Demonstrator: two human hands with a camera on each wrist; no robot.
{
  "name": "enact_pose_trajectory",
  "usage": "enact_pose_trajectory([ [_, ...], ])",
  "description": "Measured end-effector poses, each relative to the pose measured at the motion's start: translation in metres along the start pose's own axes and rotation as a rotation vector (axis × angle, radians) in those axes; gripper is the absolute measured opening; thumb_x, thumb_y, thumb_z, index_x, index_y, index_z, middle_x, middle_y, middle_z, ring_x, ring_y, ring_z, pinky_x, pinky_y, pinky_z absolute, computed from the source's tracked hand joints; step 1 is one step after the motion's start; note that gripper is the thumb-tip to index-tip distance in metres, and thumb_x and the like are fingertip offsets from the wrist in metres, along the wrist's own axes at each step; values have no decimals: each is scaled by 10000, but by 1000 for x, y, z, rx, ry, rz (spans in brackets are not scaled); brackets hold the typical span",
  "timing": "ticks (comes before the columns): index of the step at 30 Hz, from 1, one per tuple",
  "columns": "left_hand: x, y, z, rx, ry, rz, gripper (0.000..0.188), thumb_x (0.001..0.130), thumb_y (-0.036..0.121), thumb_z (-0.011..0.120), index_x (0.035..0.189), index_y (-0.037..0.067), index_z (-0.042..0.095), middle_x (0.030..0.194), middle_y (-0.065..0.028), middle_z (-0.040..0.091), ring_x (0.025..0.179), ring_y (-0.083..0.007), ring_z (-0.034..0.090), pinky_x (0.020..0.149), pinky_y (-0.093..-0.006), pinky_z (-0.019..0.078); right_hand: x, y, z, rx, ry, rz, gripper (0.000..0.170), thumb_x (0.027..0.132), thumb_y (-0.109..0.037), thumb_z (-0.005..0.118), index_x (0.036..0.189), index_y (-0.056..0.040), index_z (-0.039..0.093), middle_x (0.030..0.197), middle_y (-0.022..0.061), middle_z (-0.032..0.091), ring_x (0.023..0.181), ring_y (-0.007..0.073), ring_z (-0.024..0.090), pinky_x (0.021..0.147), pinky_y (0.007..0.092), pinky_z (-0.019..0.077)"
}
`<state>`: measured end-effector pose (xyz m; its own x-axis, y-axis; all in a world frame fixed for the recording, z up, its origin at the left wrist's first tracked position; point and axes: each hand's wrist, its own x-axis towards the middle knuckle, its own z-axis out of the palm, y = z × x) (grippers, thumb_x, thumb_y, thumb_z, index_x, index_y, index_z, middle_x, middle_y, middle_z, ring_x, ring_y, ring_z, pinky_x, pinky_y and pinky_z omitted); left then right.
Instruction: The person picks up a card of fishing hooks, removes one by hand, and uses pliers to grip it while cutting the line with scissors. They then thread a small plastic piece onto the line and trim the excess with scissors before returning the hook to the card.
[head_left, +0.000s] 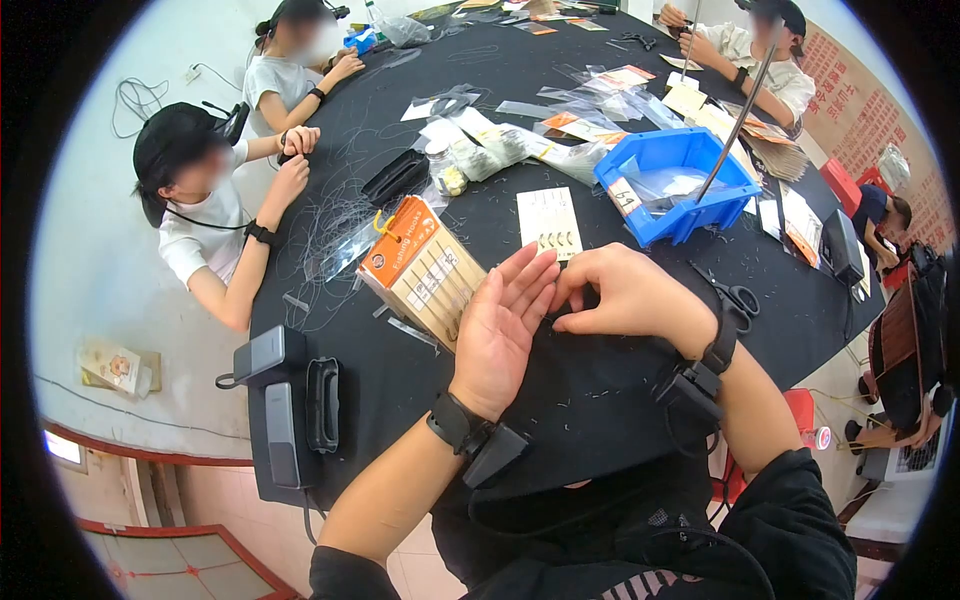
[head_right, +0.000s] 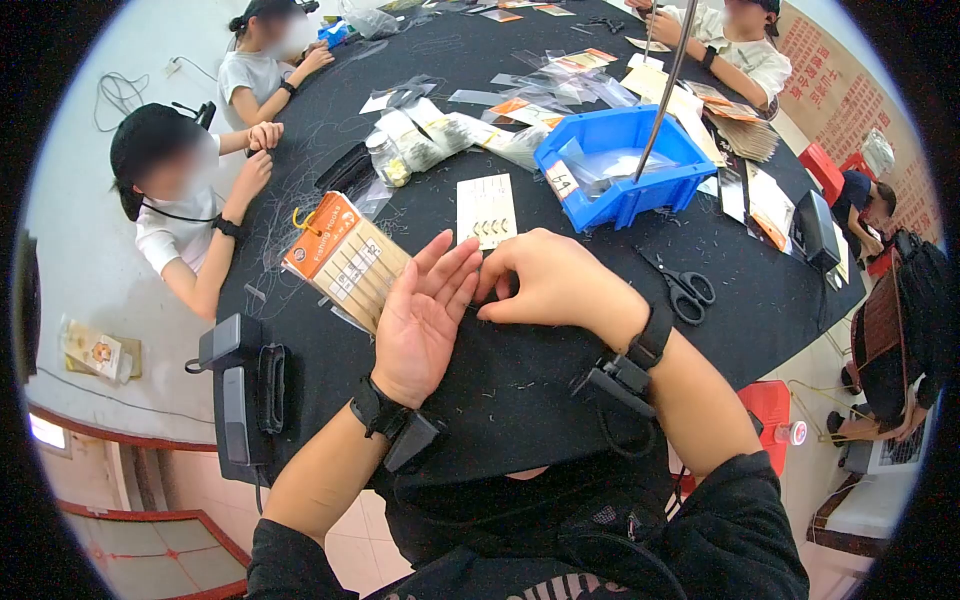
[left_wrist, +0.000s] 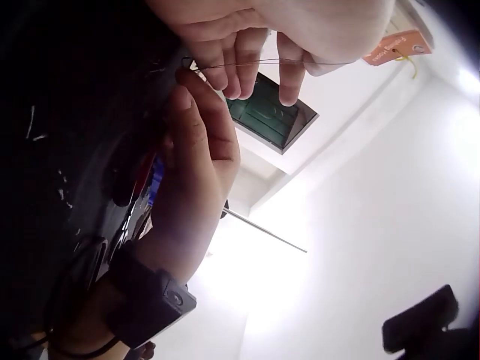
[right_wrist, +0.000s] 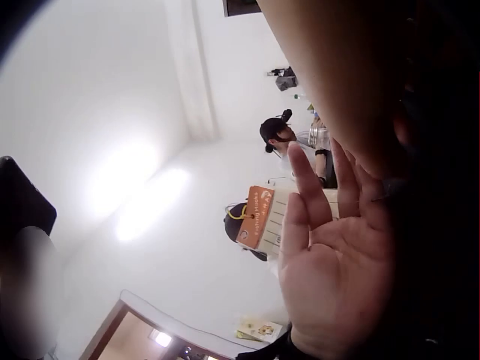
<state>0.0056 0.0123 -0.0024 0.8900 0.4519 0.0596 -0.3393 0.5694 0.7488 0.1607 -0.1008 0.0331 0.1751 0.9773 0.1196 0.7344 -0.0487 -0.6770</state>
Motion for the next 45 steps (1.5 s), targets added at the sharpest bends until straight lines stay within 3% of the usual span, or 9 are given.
enact_pose_trajectory([
  [4, 0, 0, 0, 4, 16, 3, 504, 1062, 343, 258, 1422, 9, 369, 1415, -214, 462, 1323, -266, 446, 1139, -372, 332, 1, 1, 9, -99, 43, 5, 180, 697, -276, 752, 754, -109, 716, 699, 54, 675, 682, 232, 670, 638, 351, 523],
  [16, 0, 0, 2, -3, 16, 19, 497, 1061, 349, 267, 1418, 19, 370, 1410, -210, 463, 1317, -263, 450, 1135, -373, 334, 0, 1, 7, 8, 58, 4, 145, 705, -236, 716, 720, -94, 694, 698, 66, 686, 686, 218, 689, 633, 336, 532],
  [22, 0, -1, 1, -7, 5, 32, 540, 1056, 371, 269, 1437, -2, 356, 1428, -193, 442, 1351, -247, 408, 1158, -366, 282, 0, -6, 3, 8, 69, 11, 185, 688, -277, 757, 730, -102, 715, 673, 54, 675, 655, 202, 676, 612, 325, 523],
  [25, 1, -2, 1, -15, 19, 47, 497, 1062, 351, 273, 1426, 23, 356, 1405, -207, 458, 1318, -269, 442, 1144, -380, 324, 1, -4, 9, 31, 110, -7, 199, 683, -297, 771, 729, -109, 725, 671, 49, 673, 646, 196, 671, 600, 320, 518],
  [34, 2, -1, -1, -19, 25, 52, 499, 1060, 357, 286, 1433, 31, 351, 1411, -202, 451, 1322, -263, 435, 1152, -380, 312, 2, -3, 15, 22, 174, -6, 160, 712, -260, 740, 736, -102, 724, 667, 64, 678, 647, 202, 683, 608, 323, 523],
  [40, 2, -1, -2, -11, 51, 59, 499, 1059, 357, 284, 1435, 36, 352, 1407, -197, 457, 1308, -261, 449, 1143, -381, 322, 2, -8, 7, 117, 60, 21, 166, 727, -236, 739, 740, -73, 712, 690, 83, 684, 673, 218, 688, 634, 323, 528],
  [45, 2, 0, -3, -28, 31, 40, 496, 1057, 351, 294, 1433, 35, 356, 1401, -197, 464, 1303, -261, 454, 1137, -380, 330, 3, -5, 4, 152, 77, -25, 168, 738, -224, 730, 744, -59, 702, 714, 93, 689, 693, 226, 690, 651, 325, 528],
])
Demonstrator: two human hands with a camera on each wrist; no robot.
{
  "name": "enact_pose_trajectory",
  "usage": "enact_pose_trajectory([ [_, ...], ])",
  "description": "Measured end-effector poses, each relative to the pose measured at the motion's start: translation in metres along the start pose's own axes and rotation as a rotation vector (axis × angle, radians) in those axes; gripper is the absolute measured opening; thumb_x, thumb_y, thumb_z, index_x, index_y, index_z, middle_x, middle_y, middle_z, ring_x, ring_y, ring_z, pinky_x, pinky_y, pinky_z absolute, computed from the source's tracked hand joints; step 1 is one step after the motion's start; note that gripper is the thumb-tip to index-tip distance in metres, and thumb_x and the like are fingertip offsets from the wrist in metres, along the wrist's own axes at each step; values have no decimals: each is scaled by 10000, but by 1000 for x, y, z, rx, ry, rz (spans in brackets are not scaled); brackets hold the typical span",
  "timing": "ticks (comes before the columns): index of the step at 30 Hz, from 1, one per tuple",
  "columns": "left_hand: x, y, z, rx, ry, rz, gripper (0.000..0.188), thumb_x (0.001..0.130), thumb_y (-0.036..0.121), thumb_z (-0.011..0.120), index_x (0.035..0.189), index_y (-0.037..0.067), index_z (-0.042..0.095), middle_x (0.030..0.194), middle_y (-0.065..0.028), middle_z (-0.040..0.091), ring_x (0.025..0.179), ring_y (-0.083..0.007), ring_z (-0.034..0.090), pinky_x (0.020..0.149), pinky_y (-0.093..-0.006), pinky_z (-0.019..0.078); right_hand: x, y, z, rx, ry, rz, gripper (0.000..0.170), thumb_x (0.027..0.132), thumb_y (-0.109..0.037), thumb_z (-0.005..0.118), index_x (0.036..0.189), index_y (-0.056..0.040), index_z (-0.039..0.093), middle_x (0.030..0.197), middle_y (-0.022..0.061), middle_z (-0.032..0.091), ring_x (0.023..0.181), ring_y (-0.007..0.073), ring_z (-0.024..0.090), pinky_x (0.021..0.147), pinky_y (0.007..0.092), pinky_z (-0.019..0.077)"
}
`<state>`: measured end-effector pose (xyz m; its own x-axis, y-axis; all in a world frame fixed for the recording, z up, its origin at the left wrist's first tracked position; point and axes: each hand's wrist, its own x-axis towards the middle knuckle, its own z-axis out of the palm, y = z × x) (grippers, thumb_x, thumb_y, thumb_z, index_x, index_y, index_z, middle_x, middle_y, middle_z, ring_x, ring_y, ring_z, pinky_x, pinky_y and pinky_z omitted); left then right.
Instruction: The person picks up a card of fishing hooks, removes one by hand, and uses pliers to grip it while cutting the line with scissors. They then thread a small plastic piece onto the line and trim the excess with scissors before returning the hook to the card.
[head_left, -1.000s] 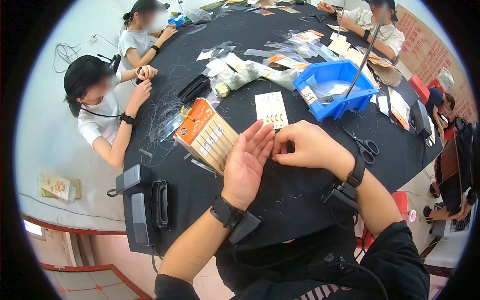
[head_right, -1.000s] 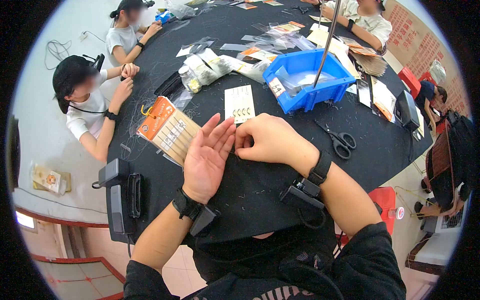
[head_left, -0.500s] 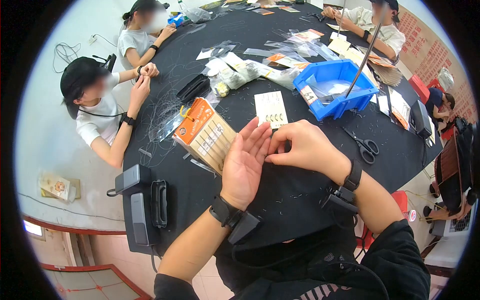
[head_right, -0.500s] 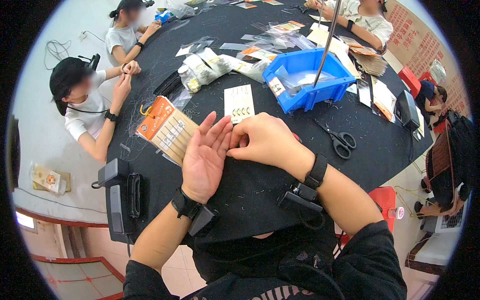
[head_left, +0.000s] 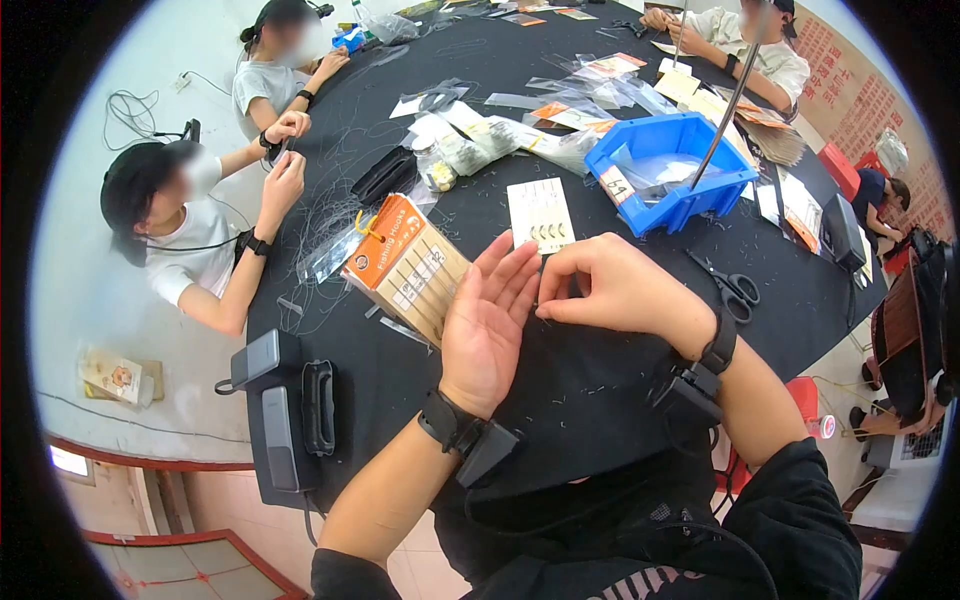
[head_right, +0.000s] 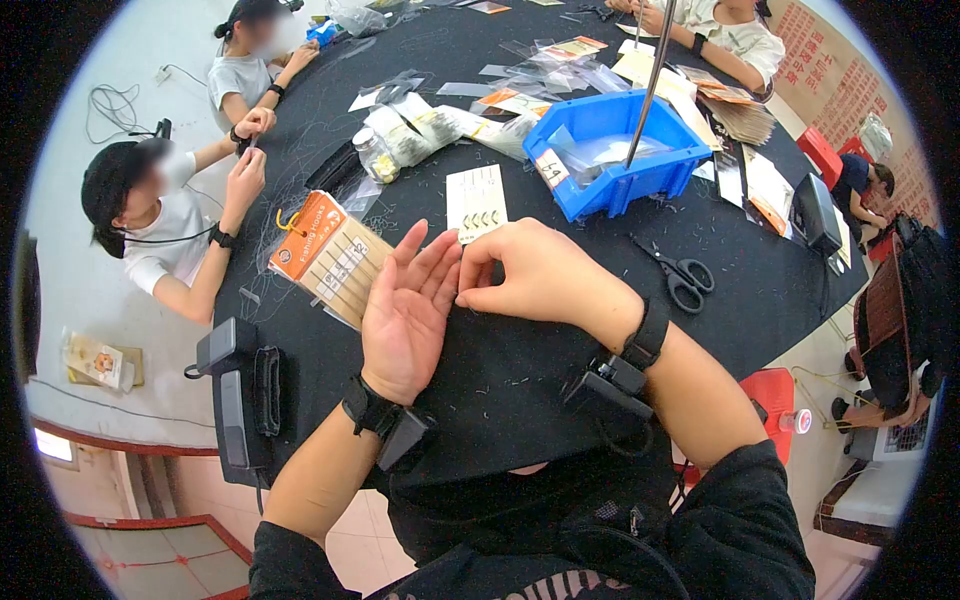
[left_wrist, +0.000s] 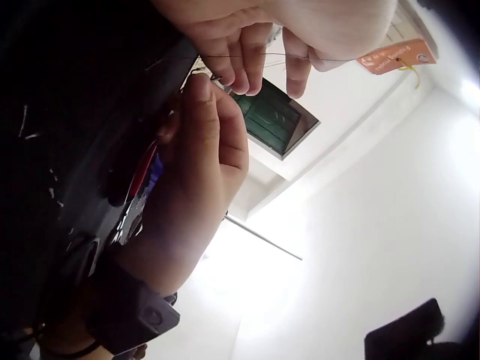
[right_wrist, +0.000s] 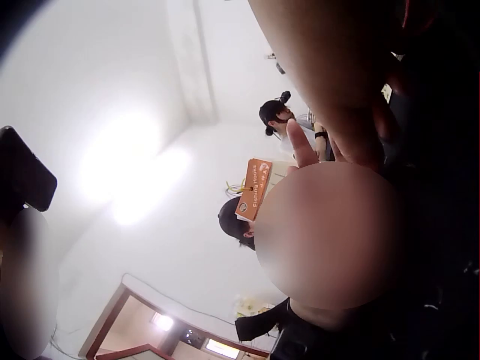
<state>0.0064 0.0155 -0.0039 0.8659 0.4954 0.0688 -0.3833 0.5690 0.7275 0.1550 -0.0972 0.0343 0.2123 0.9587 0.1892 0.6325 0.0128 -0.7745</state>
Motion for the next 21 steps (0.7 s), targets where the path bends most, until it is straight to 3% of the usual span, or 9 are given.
enact_pose_trajectory([
  [16, -2, 7, -2, -195, -32, -6, 474, 1041, 387, 330, 1228, 2, 534, 1331, -240, 528, 1239, -311, 513, 1098, -441, 382, -2, 5, -4, -158, -62, 16, 113, 718, -188, 714, 749, -81, 696, 726, 77, 683, 713, 223, 688, 646, 337, 528],
  [19, -3, 6, -11, -317, -214, -59, 539, 1024, 456, 325, 1210, 7, 556, 1205, -211, 595, 1150, -304, 555, 1062, -463, 401, -2, 4, -2, -177, -66, 9, 118, 723, -193, 723, 761, -85, 696, 736, 81, 685, 714, 233, 686, 646, 348, 527],
  [21, -4, 7, -6, -294, -237, -73, 561, 1015, 487, 323, 1208, 21, 569, 1072, -160, 603, 1039, -281, 564, 980, -445, 432, -2, 1, -1, -181, -65, 3, 120, 727, -189, 724, 772, -82, 694, 740, 85, 685, 713, 239, 683, 651, 353, 526],
])
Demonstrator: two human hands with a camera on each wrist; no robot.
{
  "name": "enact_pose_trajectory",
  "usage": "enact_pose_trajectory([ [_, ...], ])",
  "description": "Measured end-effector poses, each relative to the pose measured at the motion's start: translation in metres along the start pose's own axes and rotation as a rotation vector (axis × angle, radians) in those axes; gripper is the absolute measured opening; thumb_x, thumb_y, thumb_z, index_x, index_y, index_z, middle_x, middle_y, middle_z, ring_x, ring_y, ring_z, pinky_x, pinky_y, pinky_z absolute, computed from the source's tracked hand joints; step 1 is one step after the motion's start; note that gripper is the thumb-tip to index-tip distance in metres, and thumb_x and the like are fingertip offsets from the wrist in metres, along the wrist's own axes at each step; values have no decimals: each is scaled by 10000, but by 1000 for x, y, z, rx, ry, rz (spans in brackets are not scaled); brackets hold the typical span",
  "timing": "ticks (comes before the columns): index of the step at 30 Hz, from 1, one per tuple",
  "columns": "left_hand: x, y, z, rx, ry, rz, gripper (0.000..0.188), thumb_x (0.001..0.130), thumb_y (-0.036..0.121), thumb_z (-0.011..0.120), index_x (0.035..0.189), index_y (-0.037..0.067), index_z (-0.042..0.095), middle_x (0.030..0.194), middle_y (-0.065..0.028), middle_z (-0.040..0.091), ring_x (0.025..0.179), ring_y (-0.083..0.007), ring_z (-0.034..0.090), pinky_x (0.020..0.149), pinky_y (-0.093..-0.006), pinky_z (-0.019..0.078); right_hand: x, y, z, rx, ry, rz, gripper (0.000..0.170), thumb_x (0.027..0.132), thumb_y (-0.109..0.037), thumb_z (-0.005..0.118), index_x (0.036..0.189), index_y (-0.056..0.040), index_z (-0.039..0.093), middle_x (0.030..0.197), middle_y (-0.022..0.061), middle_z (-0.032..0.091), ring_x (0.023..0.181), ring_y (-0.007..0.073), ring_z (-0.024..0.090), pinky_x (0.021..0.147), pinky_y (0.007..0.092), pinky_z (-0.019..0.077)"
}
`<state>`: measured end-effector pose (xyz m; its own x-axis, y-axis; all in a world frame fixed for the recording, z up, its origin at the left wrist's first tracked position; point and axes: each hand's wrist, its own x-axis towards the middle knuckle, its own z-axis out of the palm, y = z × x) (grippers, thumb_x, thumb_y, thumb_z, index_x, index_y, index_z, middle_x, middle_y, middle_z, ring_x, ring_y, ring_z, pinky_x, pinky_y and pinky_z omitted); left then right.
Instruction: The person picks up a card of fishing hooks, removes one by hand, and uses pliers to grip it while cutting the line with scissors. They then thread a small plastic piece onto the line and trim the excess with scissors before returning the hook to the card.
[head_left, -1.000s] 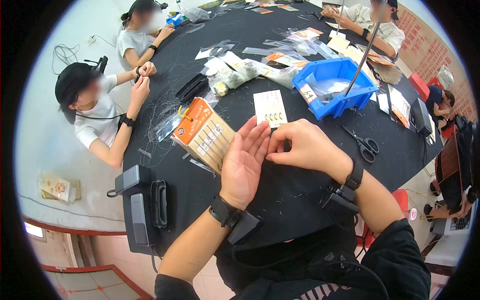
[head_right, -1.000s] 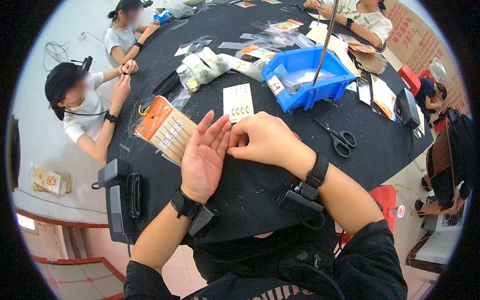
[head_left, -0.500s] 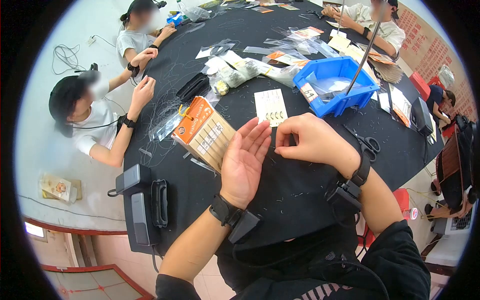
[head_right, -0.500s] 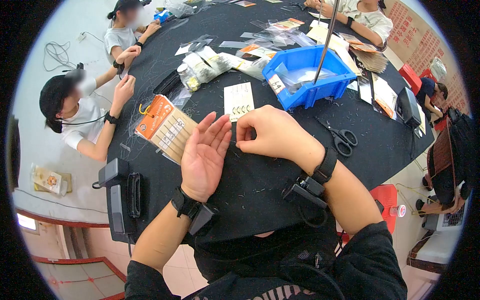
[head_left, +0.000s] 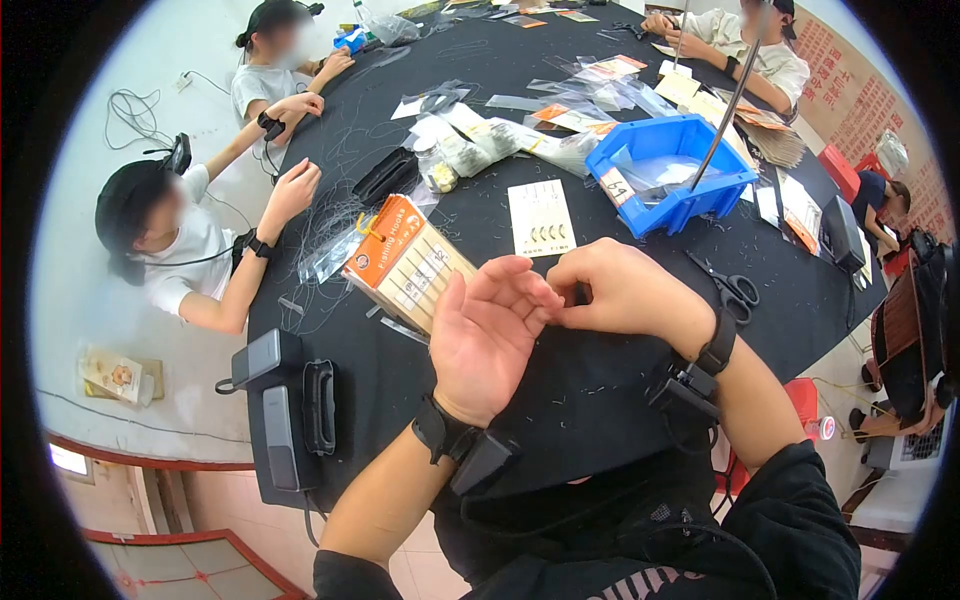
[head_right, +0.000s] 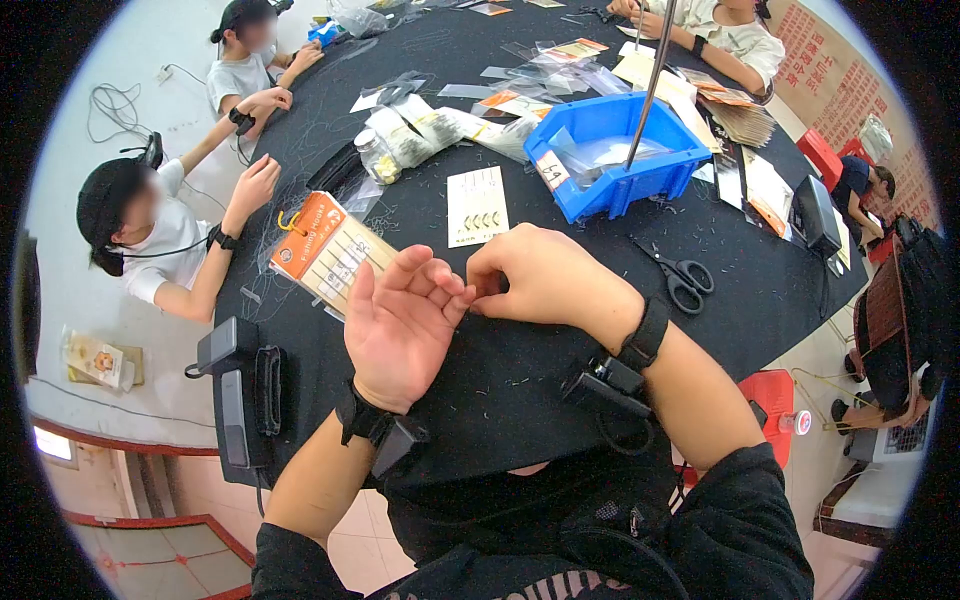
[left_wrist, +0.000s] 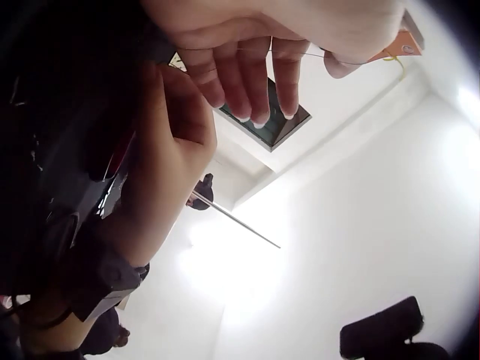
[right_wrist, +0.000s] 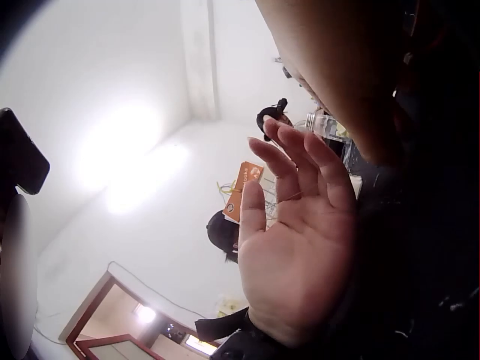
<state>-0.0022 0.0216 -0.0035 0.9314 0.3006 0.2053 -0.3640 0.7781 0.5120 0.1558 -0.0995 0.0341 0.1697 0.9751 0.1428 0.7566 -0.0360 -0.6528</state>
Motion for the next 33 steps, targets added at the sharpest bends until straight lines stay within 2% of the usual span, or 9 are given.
enact_pose_trajectory([
  [4, -1, 4, 15, 51, 1, -24, 565, 1002, 520, 335, 1197, 59, 595, 853, -62, 526, 812, -205, 500, 769, -356, 430, 1, -3, -1, 72, -45, -51, 107, 745, -161, 720, 779, -66, 687, 738, 98, 682, 709, 243, 679, 655, 356, 523],
  [7, -1, 10, 14, 12, -19, -15, 538, 996, 522, 362, 1171, 77, 608, 784, -22, 460, 711, -150, 418, 647, -288, 348, 2, -4, -1, 182, -78, -116, 95, 756, -137, 722, 770, -54, 678, 731, 94, 677, 694, 227, 670, 646, 339, 518],
  [13, -3, 21, 10, -114, -60, -27, 479, 988, 491, 415, 1119, 77, 618, 741, 1, 411, 644, -109, 361, 590, -256, 308, 4, -10, 4, 316, -69, -185, 105, 758, -137, 733, 781, -58, 668, 721, 64, 662, 648, 183, 639, 596, 300, 490],
  [16, -1, 22, 11, -100, -57, 36, 439, 984, 463, 435, 1077, 75, 619, 738, -2, 405, 650, -116, 352, 594, -262, 312, 4, -13, 7, 254, 2, -209, 100, 757, -136, 730, 780, -65, 663, 713, 55, 658, 625, 183, 627, 579, 304, 481],
  [22, 0, 18, 20, -32, 92, 205, 394, 950, 424, 480, 1015, 60, 616, 797, -39, 453, 769, -165, 401, 700, -291, 361, 3, -18, 8, 193, 144, -242, 88, 740, -128, 727, 760, -86, 652, 712, 34, 630, 677, 205, 634, 604, 321, 487],
  [25, -1, 17, 21, -38, 161, 227, 397, 936, 417, 488, 1019, 51, 618, 866, -75, 505, 840, -204, 442, 780, -321, 392, 3, -22, 9, 119, 282, -325, 99, 716, -124, 737, 756, -96, 651, 730, 26, 619, 729, 218, 633, 631, 333, 490],
  [28, -2, 16, 21, -64, 181, 212, 403, 928, 409, 489, 1030, 40, 617, 912, -96, 534, 881, -229, 469, 840, -347, 417, 1, -24, 12, 3, 337, -381, 120, 689, -120, 746, 736, -102, 638, 735, 21, 607, 737, 227, 622, 639, 352, 488],
  [33, -4, 17, 15, -138, 183, 217, 430, 937, 410, 441, 1037, 20, 592, 972, -117, 555, 915, -241, 517, 888, -382, 437, 0, -27, 17, -20, 337, -407, 142, 676, -119, 746, 695, -108, 606, 711, 22, 577, 726, 235, 609, 626, 371, 485],
])
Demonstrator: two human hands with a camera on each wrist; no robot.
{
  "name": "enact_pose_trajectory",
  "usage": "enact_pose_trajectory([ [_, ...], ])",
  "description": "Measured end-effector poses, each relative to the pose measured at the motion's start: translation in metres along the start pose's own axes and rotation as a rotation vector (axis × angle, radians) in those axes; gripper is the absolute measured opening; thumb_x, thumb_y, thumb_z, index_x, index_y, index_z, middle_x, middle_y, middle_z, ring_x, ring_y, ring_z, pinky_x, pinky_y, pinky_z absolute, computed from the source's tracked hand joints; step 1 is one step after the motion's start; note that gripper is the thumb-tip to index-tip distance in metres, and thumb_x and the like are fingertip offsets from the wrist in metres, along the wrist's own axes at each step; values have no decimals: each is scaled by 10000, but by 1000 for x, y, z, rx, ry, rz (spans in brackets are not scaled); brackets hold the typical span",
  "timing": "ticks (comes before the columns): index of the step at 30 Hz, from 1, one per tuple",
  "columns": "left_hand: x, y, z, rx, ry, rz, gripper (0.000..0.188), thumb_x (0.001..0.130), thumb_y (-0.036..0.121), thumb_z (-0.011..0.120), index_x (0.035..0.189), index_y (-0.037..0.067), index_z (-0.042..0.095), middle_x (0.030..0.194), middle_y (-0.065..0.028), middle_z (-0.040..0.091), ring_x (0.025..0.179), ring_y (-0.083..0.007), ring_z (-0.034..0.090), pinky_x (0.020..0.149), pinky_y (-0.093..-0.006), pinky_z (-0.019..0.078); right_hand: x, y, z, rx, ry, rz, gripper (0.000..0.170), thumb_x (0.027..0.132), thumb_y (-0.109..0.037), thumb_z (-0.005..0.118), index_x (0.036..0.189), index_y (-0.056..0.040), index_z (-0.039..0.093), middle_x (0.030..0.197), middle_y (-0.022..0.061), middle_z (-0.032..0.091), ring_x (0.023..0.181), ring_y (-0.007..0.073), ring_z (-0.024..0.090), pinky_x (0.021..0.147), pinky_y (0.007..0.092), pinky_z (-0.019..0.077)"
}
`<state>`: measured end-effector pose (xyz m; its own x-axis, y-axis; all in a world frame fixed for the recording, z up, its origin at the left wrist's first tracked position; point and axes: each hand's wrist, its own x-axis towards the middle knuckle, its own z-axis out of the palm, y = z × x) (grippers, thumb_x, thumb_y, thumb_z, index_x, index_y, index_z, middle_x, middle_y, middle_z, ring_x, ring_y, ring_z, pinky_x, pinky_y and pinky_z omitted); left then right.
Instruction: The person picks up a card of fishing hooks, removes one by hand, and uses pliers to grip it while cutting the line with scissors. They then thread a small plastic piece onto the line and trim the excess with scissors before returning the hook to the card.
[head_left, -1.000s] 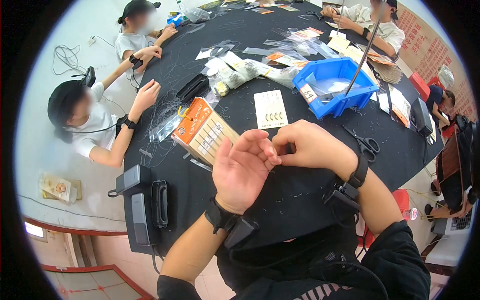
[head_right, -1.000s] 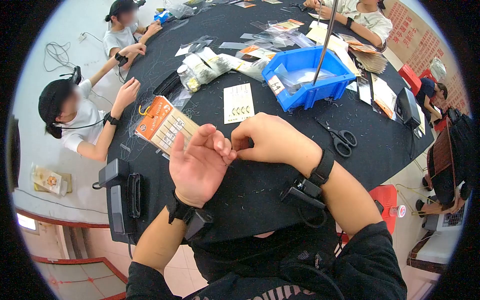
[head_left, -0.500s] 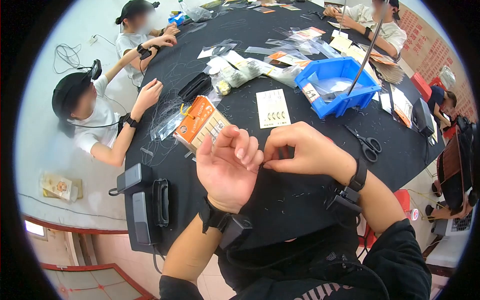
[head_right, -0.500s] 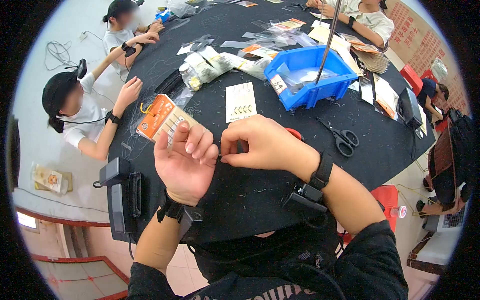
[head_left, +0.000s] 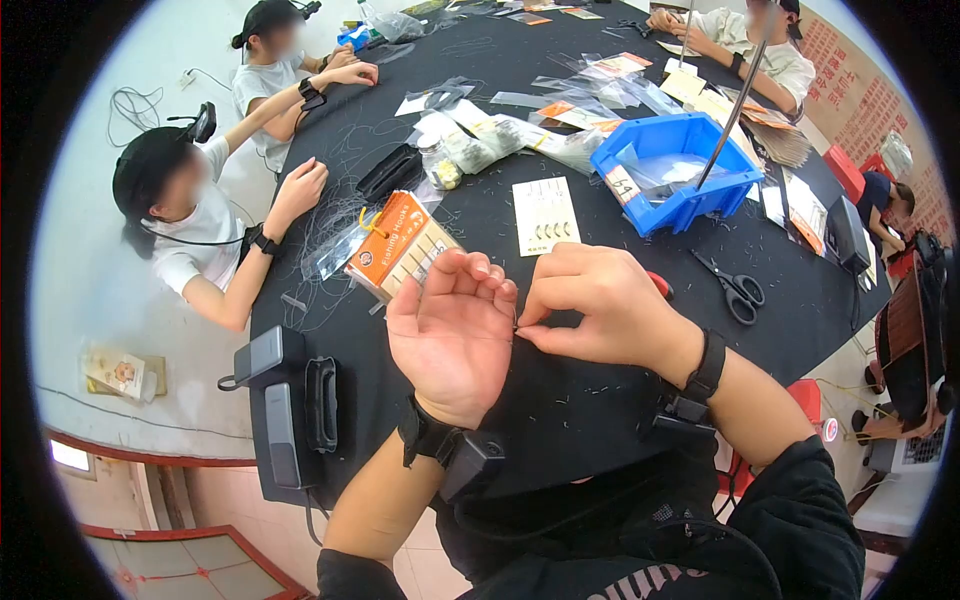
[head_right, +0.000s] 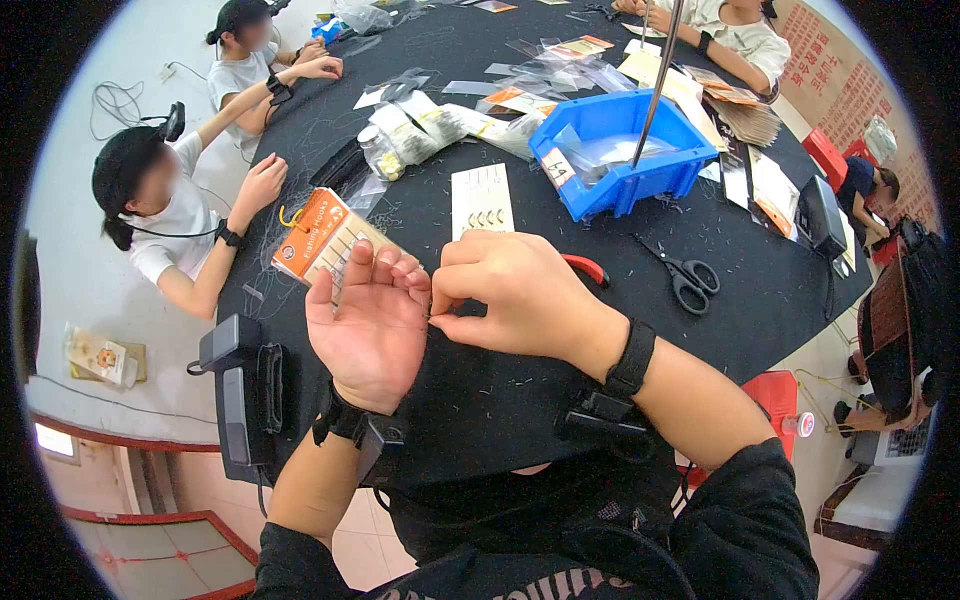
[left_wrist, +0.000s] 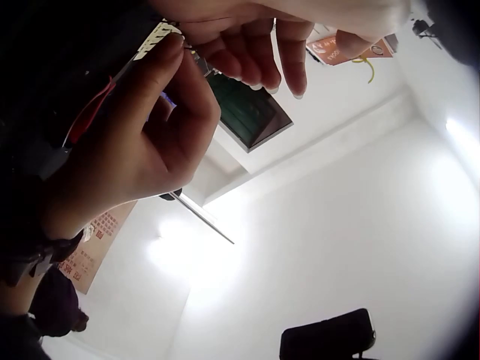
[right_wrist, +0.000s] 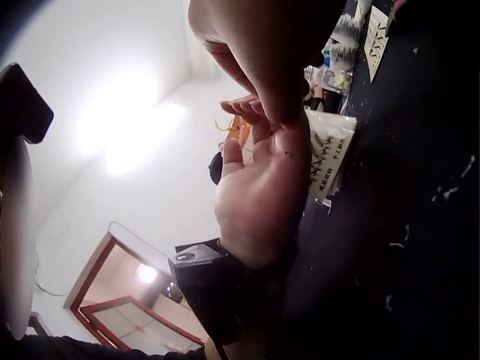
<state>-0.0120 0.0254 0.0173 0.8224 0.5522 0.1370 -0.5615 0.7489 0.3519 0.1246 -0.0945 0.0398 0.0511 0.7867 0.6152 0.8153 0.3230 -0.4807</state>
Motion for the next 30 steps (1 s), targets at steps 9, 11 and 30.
enact_pose_trajectory([
  [9, -2, -4, 2, 85, -30, 48, 401, 914, 413, 494, 1021, 40, 594, 918, -104, 529, 888, -239, 477, 866, -366, 422, -4, -4, 6, -7, -81, 1, 161, 678, -156, 755, 725, -120, 605, 748, 25, 571, 751, 238, 607, 627, 378, 480],
  [11, -2, -4, 3, 98, -38, 54, 397, 915, 415, 490, 1014, 43, 590, 917, -101, 526, 885, -237, 475, 865, -365, 420, -4, -4, 5, -5, -100, 6, 171, 676, -165, 759, 738, -122, 606, 759, 25, 570, 763, 239, 606, 630, 381, 478],
  [30, -2, -2, 7, -33, 20, 37, 364, 923, 379, 502, 990, 30, 582, 912, -96, 508, 868, -217, 457, 836, -347, 417, -7, -3, 13, 123, -91, 77, 212, 688, -138, 779, 805, -107, 605, 822, 22, 604, 829, 218, 631, 695, 353, 499],
])
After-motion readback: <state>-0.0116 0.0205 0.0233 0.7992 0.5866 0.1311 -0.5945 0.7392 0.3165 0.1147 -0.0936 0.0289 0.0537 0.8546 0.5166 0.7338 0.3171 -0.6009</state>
